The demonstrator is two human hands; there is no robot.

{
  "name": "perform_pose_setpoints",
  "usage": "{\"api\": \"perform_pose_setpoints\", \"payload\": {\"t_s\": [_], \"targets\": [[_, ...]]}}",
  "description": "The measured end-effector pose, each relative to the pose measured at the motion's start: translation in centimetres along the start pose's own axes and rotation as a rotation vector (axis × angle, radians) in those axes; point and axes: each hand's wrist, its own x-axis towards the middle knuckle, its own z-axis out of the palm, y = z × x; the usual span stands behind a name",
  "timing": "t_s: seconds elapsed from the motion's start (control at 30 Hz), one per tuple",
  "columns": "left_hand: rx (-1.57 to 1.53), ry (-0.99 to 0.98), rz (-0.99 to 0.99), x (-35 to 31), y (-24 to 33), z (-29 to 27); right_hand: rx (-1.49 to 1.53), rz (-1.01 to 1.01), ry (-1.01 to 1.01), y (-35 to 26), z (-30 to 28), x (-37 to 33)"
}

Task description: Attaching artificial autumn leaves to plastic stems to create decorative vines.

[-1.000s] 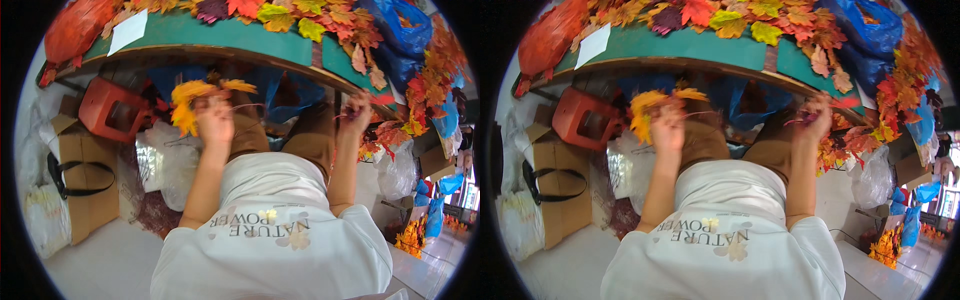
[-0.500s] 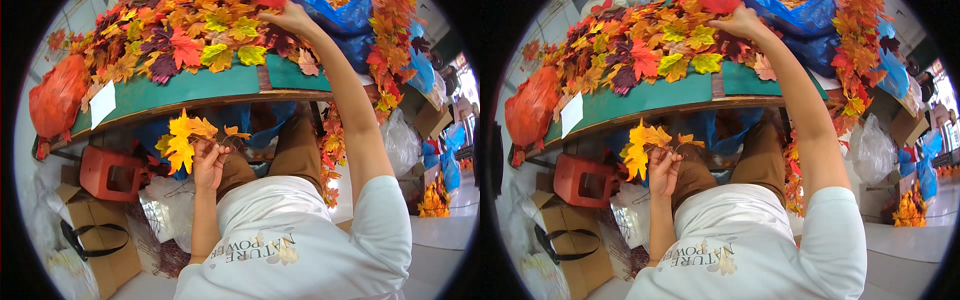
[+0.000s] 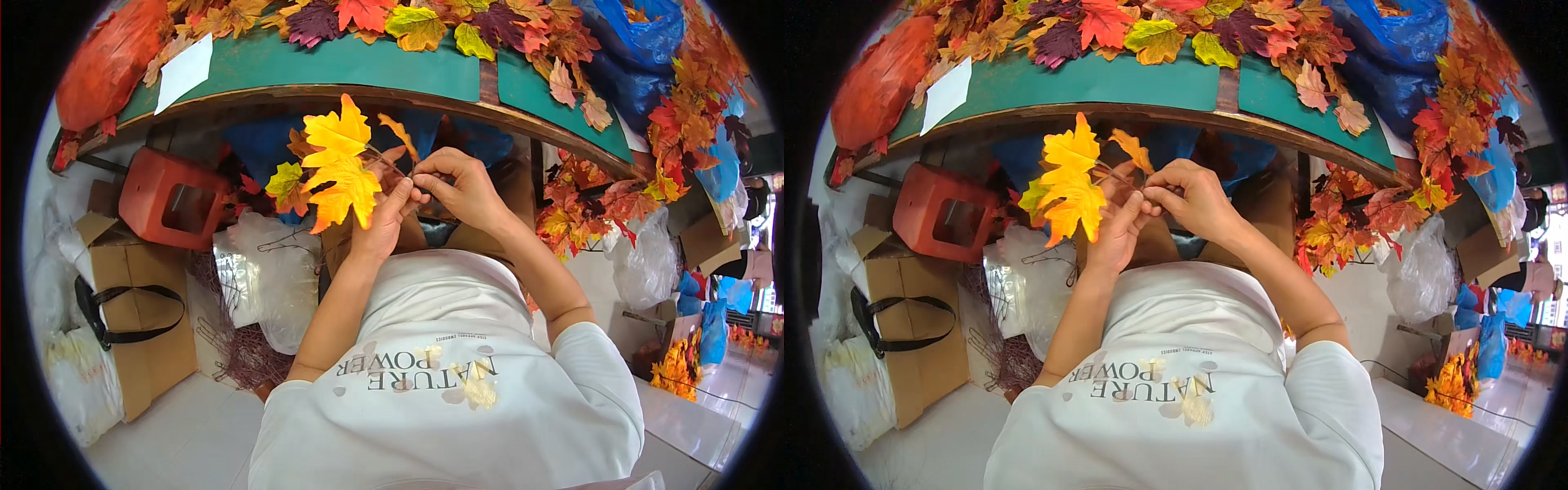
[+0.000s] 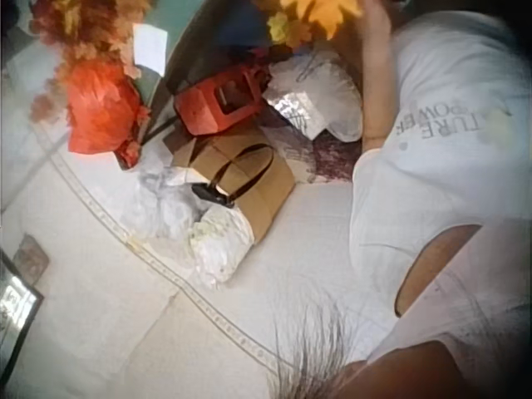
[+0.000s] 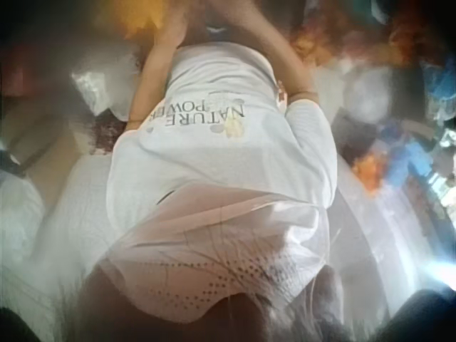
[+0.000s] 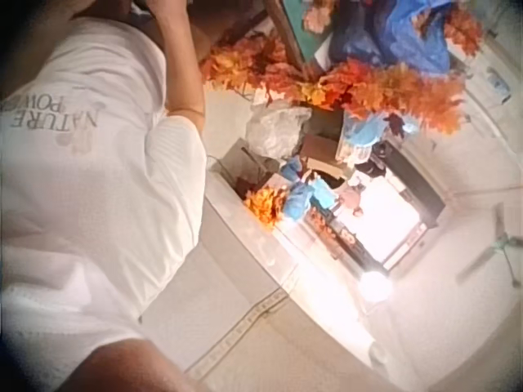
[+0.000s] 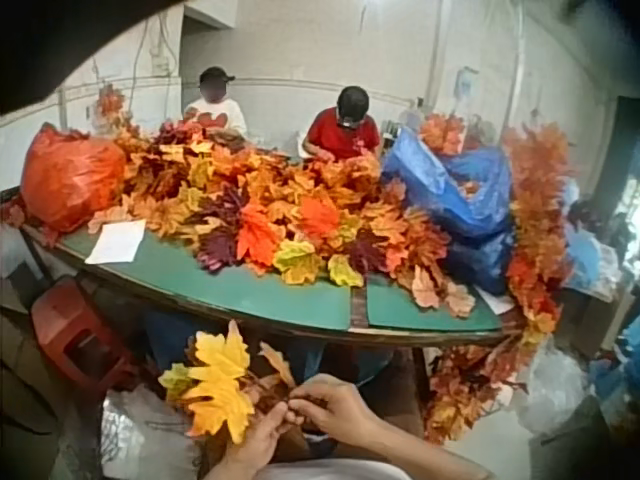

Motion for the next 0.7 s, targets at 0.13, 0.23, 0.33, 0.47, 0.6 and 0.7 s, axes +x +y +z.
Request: {"api": "perform_pose_setpoints", "payload": {"t_s": [0.13,0.23,0.33,0.47,0.6,0.7], "targets": [[-0.025,0.0,-0.011,-0.2,-0.2,-0.2,0.216,0.151,0.005,-0.1,1.0,-0.2],[-0.132,0.016,-0.081,-0.3,-1.3,-1.0,0.194,0.145,-0.012,-0.1,0.9,-0.6],[-0.124,0.006,-0.133,-0.2,-1.5,-0.6,-0.067,-0.088,0.086,1.2,0.0,-1.2],[-0.177,-0.002,-0.144,-0.5,-1.5,-1.4,0.282,0.047,0.727,1.7,-6.7,1.0],[-0.12,0.004,-0.207,-0.2,-1.1,-0.8,-0.603,-0.501,0.989,-2.4,-13.8,4.3],[-0.116,-0.055,-0.289,-0.6,-1.5,-0.3,-1.092,-0.798,0.778,-3.6,-17.2,10.2]]}}
